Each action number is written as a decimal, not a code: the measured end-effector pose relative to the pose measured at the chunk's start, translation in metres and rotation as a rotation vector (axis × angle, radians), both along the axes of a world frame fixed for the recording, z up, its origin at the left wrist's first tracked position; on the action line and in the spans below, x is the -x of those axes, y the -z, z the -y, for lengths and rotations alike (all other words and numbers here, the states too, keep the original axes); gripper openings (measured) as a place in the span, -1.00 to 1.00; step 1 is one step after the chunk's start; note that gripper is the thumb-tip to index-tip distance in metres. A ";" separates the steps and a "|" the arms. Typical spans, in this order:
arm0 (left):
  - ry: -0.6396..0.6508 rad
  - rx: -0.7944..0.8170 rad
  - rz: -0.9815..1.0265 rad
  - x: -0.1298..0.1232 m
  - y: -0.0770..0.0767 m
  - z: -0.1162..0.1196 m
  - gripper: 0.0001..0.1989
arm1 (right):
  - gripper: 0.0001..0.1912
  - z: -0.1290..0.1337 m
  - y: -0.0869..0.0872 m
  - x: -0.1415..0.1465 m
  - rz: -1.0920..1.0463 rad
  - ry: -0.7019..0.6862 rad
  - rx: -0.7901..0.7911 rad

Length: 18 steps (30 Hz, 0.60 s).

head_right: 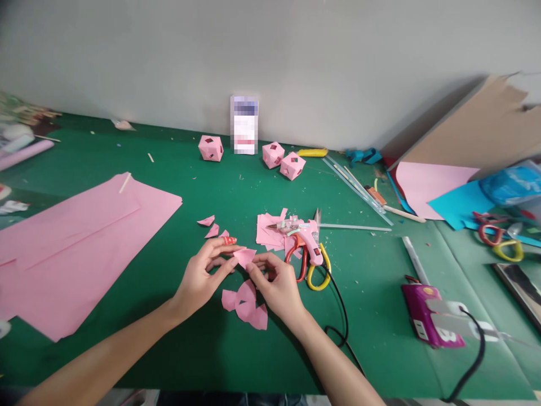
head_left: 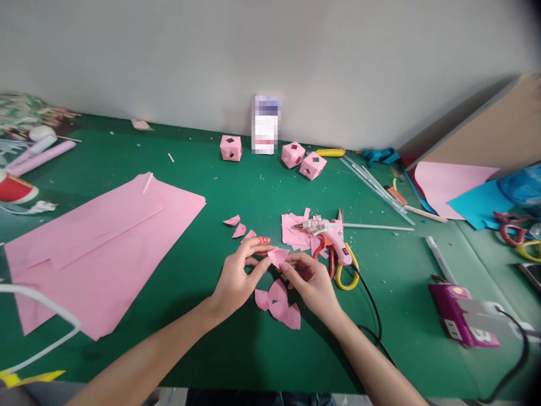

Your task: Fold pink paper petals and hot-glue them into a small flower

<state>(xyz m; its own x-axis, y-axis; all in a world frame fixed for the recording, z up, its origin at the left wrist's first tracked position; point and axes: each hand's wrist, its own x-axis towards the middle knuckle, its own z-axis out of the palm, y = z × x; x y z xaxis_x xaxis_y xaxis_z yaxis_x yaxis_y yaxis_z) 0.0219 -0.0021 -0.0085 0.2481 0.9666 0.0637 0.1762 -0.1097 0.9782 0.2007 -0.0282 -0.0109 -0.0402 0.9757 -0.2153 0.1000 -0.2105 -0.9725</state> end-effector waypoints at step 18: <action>0.030 -0.004 0.004 -0.001 -0.001 0.001 -0.69 | -0.72 0.005 -0.004 0.001 0.357 -0.141 -0.205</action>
